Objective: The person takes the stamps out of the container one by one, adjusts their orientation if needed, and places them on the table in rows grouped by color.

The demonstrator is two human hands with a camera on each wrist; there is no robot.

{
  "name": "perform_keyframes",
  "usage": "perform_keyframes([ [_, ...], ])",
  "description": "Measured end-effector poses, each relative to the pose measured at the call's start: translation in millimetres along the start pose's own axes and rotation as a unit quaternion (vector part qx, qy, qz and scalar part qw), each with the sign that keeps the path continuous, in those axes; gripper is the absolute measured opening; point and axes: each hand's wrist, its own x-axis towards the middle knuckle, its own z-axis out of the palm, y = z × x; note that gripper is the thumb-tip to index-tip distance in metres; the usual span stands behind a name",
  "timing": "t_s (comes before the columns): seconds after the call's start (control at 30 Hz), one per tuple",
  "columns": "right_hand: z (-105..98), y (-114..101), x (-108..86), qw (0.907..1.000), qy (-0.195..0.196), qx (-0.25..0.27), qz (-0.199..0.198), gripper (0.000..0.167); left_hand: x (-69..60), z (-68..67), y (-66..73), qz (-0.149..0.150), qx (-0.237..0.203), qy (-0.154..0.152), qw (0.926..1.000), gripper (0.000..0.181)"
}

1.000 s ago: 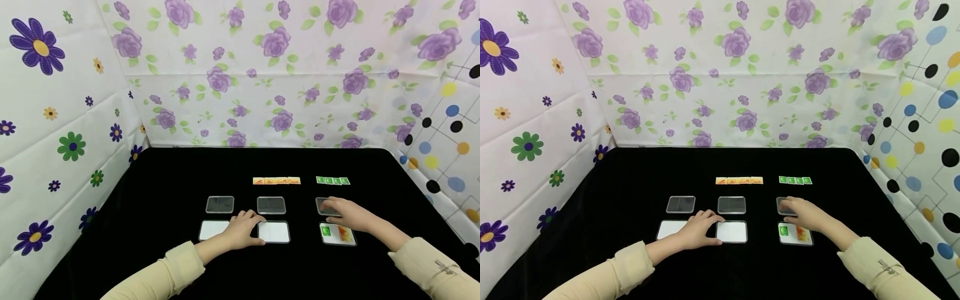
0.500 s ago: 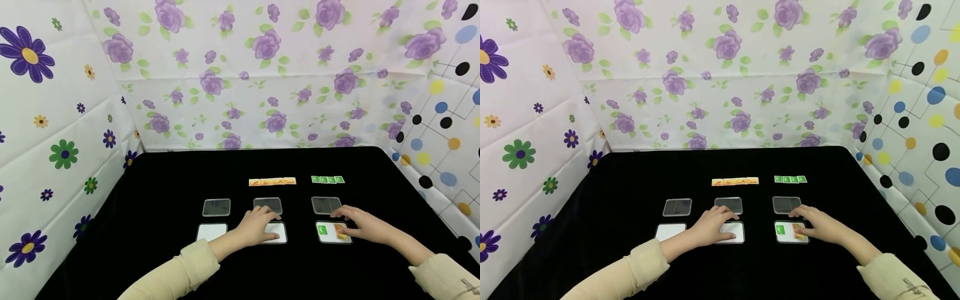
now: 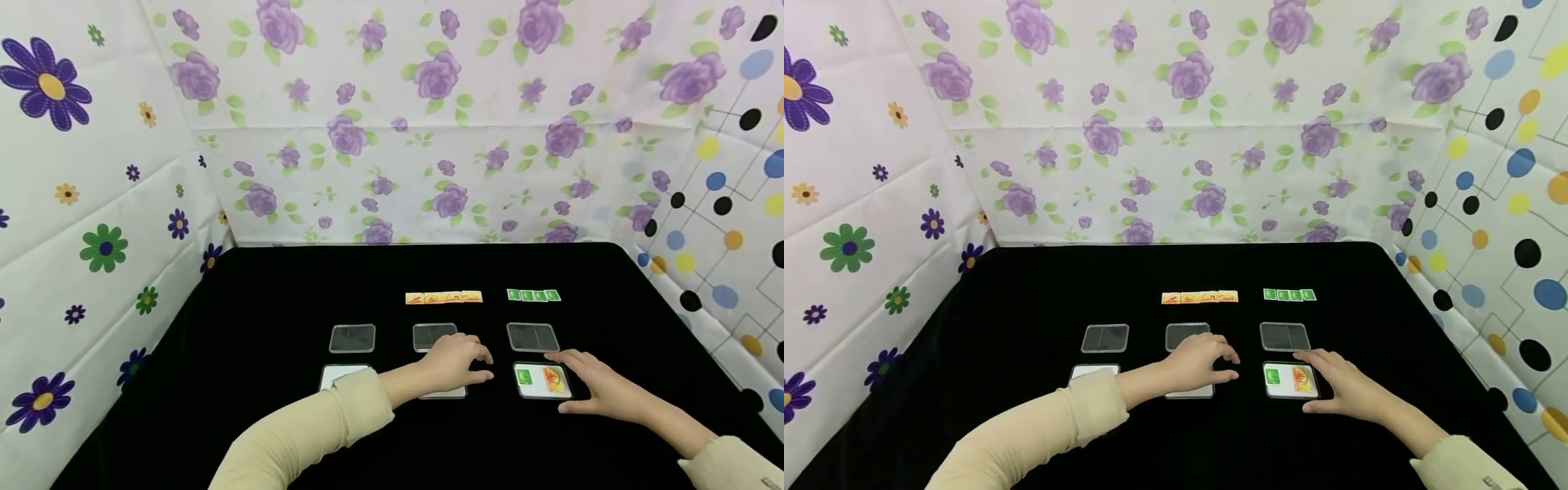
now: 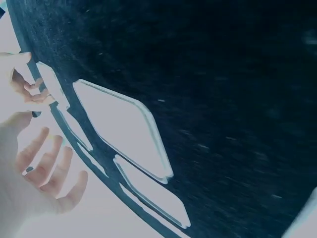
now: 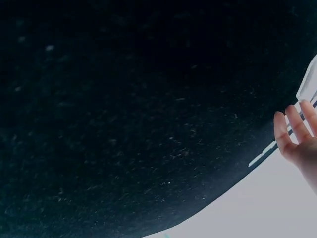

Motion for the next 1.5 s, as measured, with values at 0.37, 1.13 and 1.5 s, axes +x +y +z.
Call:
perform_keyframes([
  [0.37, 7, 8, -2.6, 0.9999, 0.008, -0.006, 0.008, 0.078, 38.3, 14.7, 16.8, -0.021, 0.018, -0.008, 0.9996, 0.024],
  [1.13, 19, 24, -15.6, 0.9966, 0.052, 0.039, 0.05, 0.072, 57.3, 33.3, 30.0, -0.065, 0.065, -0.028, 0.9953, 0.038],
  [1.5, 21, 21, -13.1, 0.9963, 0.053, 0.053, 0.043, 0.062, 58.2, 38.7, 33.0, -0.099, 0.067, -0.038, 0.9921, 0.04],
])
